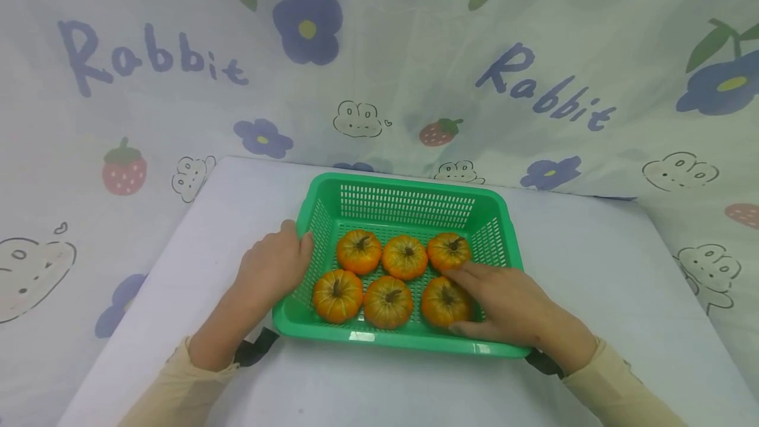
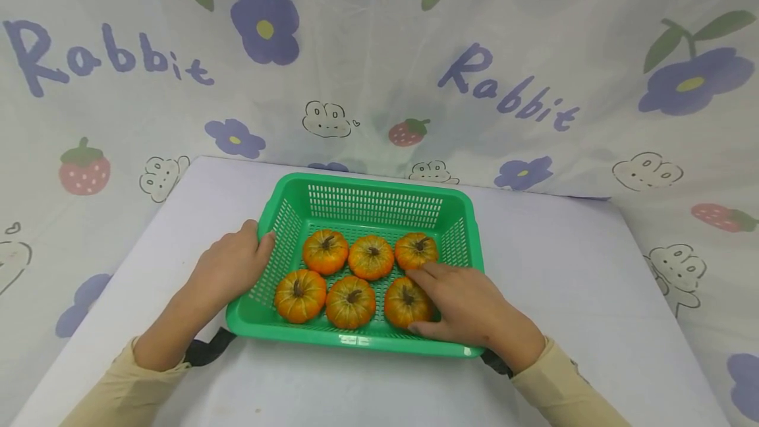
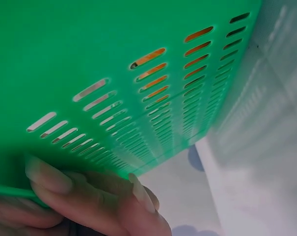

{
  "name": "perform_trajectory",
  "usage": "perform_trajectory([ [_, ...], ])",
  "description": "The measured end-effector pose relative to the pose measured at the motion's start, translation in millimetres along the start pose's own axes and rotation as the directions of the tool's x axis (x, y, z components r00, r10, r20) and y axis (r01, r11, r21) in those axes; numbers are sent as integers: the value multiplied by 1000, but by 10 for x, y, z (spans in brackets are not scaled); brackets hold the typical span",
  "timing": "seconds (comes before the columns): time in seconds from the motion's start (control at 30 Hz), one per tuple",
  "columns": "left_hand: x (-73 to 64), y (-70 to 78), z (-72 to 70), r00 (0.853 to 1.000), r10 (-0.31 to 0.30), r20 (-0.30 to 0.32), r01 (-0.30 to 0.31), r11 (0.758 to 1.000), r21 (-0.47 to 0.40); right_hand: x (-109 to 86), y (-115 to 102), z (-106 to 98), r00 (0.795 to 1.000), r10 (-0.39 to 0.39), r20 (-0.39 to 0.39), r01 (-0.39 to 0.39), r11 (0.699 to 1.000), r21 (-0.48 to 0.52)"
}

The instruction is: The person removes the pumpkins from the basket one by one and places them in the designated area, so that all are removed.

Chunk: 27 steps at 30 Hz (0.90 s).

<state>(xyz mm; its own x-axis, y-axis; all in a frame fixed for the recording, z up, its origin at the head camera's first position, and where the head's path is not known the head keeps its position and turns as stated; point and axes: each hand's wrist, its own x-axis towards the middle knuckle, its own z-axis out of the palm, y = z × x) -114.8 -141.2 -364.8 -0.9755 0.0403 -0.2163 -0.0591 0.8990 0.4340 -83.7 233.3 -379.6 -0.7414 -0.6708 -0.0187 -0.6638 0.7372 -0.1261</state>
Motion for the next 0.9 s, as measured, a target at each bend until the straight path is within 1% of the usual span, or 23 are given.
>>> perform_trajectory([
  [0.23,3,-25,1,999,-1,33,4,998,-69,-20,-8,-3,999,34,-43,-32,998,45],
  [0.33,10,-28,5,999,-6,43,9,996,-85,-35,-5,5,997,49,-59,-45,997,67],
  [0.5,16,-16,22,998,2,58,3,997,-73,-89,-6,9,992,83,-90,-73,991,108],
  [0.63,15,-2,21,999,5,52,-1,997,-81,-106,-1,2,988,95,-118,-79,988,132],
  [0.9,-8,-20,11,1000,-2,19,3,996,-94,-82,10,7,984,74,-161,-51,989,142],
])
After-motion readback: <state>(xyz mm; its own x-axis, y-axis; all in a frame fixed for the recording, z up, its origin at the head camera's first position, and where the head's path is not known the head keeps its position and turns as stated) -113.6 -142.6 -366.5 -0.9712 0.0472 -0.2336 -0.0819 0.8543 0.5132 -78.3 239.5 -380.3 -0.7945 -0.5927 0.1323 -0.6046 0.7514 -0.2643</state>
